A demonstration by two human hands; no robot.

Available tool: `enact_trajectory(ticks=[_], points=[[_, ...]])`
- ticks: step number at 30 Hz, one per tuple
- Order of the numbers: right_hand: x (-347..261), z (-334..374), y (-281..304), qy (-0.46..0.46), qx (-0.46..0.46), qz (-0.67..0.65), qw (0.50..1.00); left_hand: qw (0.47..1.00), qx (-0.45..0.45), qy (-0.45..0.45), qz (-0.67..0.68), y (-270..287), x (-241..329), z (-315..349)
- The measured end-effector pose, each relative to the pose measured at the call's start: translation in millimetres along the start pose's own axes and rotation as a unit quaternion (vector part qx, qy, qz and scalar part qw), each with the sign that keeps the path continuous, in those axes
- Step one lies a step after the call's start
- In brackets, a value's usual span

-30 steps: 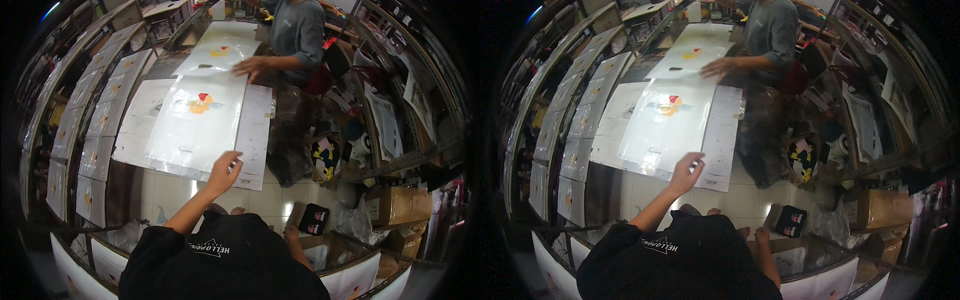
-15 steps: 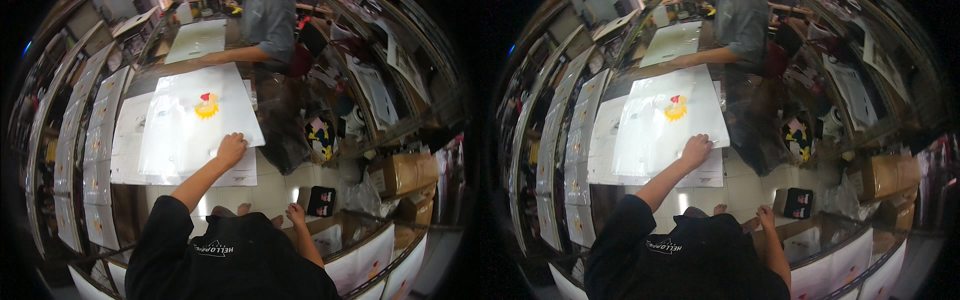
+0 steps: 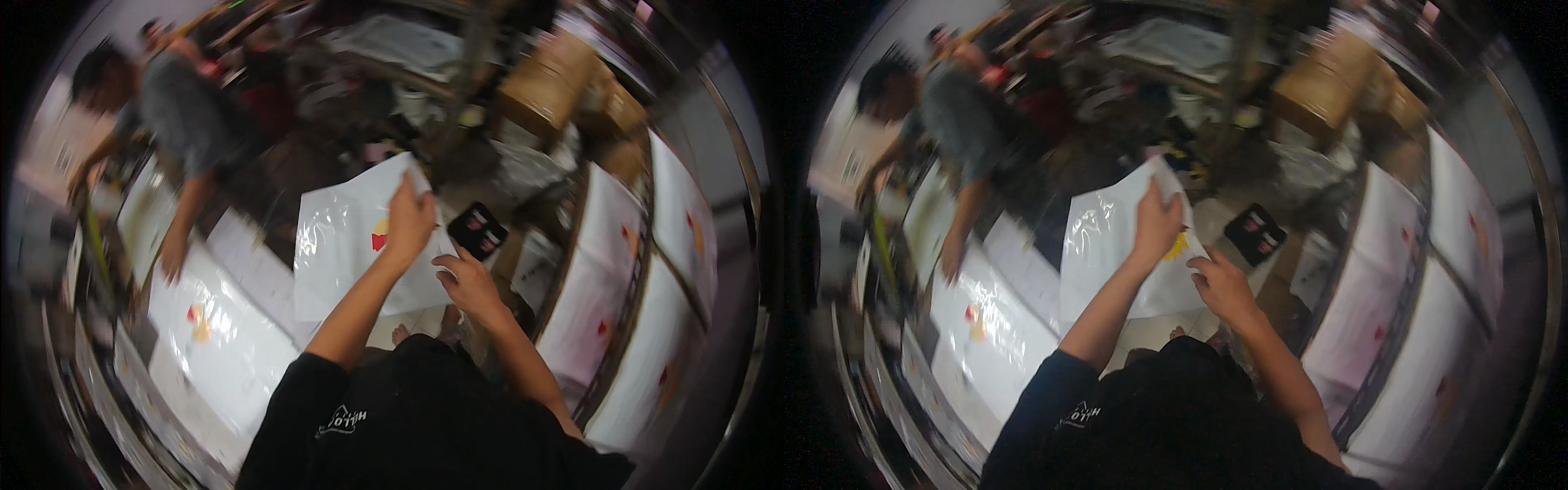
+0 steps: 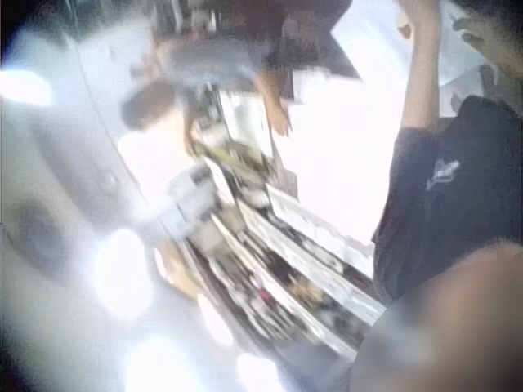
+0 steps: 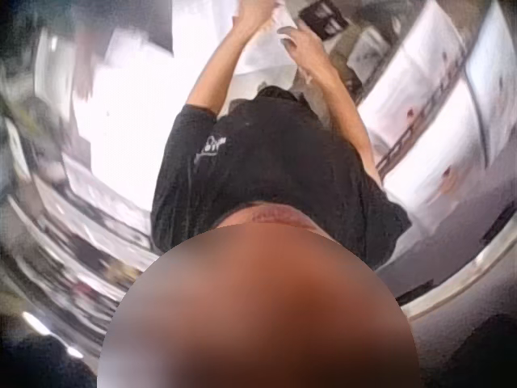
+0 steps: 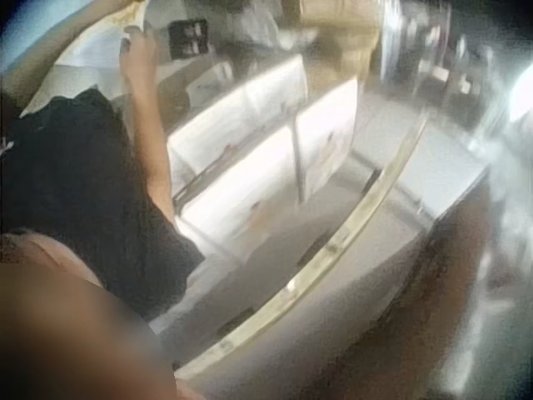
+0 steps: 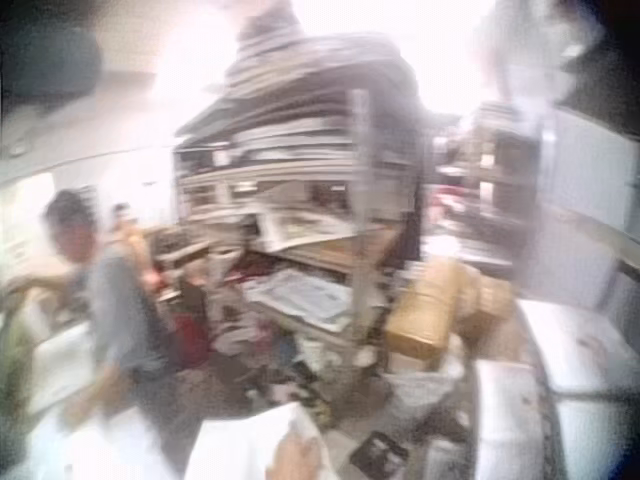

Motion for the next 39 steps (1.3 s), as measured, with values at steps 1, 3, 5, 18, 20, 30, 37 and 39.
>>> enact_trajectory(ticks=[1, 3, 5, 18, 20, 30, 37, 39], points=[[18, 7, 10, -0.015, 0.011, 0.006, 1.000, 0.999, -0.007, -0.018, -0.029, -7, 7, -3], [49, 21, 24, -0.042, 0.017, 0.007, 0.999, 0.990, -0.075, 0.052, 0.104, -15, 22, -10], [69, 35, 38, -0.053, 0.062, -0.002, 0.997, 0.997, -0.029, -0.024, 0.064, -26, 12, -27], [208, 73, 193, -0.130, 0.501, -0.112, 0.848, 0.931, -0.262, 0.114, 0.227, -274, 26, -124], [241, 73, 229, -0.136, 0.571, -0.101, 0.804, 0.914, -0.285, 0.098, 0.273, -327, 54, -139], [446, 204, 480, -0.278, 0.591, 0.116, 0.748, 0.840, -0.356, -0.050, 0.406, -410, 149, -142], [558, 341, 528, -0.259, 0.773, -0.130, 0.565, 0.873, -0.436, 0.205, 0.082, -383, -137, 35], [566, 384, 536, -0.300, 0.776, -0.083, 0.549, 0.836, -0.494, 0.236, 0.029, -356, -203, 107]])
Point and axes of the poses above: each hand's wrist, its own z-axis away from the middle knuckle, its own y-axis out of the back of the hand, x = y × z, the point moved 8 cm from there along -z, towards the middle knuckle, and after that the axes turned 10 degrees about -z, right-handed, at the moved point
